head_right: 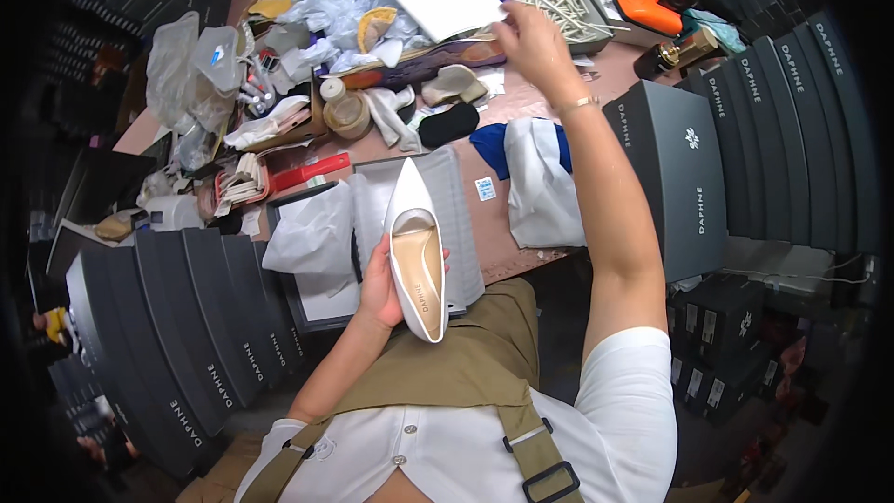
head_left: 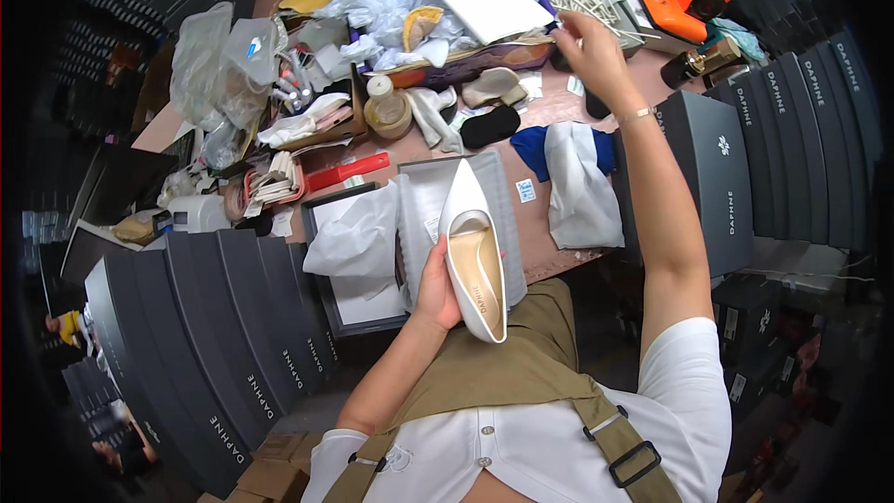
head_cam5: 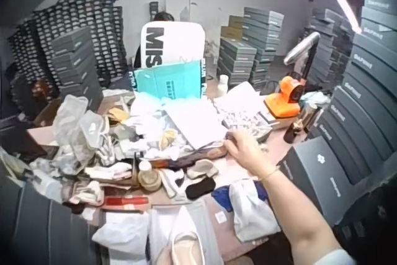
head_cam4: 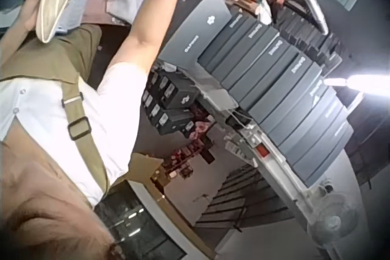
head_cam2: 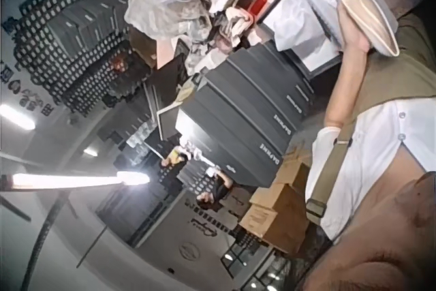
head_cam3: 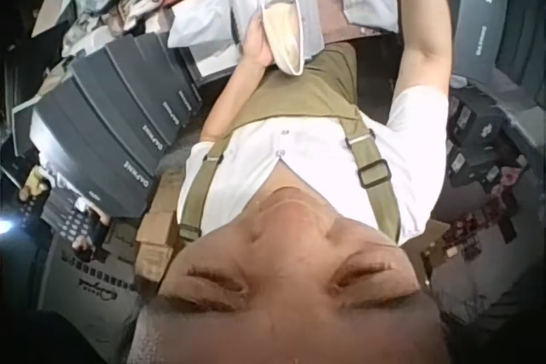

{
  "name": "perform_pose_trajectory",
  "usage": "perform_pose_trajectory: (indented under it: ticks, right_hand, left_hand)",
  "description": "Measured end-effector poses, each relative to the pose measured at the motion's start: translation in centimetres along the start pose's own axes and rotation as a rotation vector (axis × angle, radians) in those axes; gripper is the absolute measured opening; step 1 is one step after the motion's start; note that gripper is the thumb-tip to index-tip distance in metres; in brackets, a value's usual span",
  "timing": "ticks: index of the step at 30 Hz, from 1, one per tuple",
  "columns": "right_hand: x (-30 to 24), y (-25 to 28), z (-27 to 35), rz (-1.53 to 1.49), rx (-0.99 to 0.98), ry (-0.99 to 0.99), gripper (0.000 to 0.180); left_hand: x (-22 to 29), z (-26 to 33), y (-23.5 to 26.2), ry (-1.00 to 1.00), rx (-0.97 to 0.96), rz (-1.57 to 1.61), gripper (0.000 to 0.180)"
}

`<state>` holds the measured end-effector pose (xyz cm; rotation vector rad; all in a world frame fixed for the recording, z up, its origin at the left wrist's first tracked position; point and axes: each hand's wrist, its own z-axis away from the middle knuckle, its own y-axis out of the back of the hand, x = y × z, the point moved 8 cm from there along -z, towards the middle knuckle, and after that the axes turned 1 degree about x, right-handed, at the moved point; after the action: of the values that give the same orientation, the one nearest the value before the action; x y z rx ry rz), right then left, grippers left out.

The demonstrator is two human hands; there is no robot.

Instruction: Inspect white high-heeled shoes, clean them with a cloth, and pack them into boxes with protective paper.

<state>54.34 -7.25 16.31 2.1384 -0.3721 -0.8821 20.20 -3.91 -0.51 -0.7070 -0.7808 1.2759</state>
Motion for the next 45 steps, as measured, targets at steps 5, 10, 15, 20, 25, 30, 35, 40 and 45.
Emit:
perform_pose_trajectory:
  ticks: [5,10,15,20,25,30,35,40,45]
  right_hand:
    - [-15.5,-7.5,16.5,-0.098,-0.626,0.274,0.029]
    - [-17.3,-10.9,23.0,0.145,-0.613,0.392,0.025]
    - [-18.0,-11.0,25.9,0.083,-0.604,0.270,0.019]
    - [-18.2,-10.2,27.0,-0.128,-0.504,0.105,0.015]
    - [-15.0,-8.9,26.4,-0.361,-0.475,-0.093,0.012]
    - [-15.1,-12.2,23.9,-0.229,-0.349,0.186,0.014]
    - [-21.4,-14.5,28.0,-0.036,-0.701,0.379,0.016]
    - [-19.6,-12.1,27.1,-0.176,-0.691,0.262,0.028]
    - [-18.2,-10.8,25.4,-0.116,-0.592,0.294,0.027]
  left_hand:
    - [0.6,1.3,1.0,-0.018,0.020,0.050,0.063]
    - [-0.2,4.2,2.2,-0.049,0.144,0.012,0.052]
    - [-1.8,6.6,4.1,-0.214,0.243,-0.069,0.052]
    - [-1.1,7.1,4.6,-0.279,0.233,0.018,0.053]
    - [2.1,7.4,9.0,-0.348,0.333,0.048,0.058]
    - [2.7,7.4,9.2,-0.348,0.315,0.036,0.057]
    - [0.6,7.8,7.3,-0.306,0.311,-0.023,0.056]
    - [1.0,7.5,8.9,-0.324,0.312,-0.014,0.055]
    - [2.1,6.8,9.2,-0.240,0.240,-0.006,0.056]
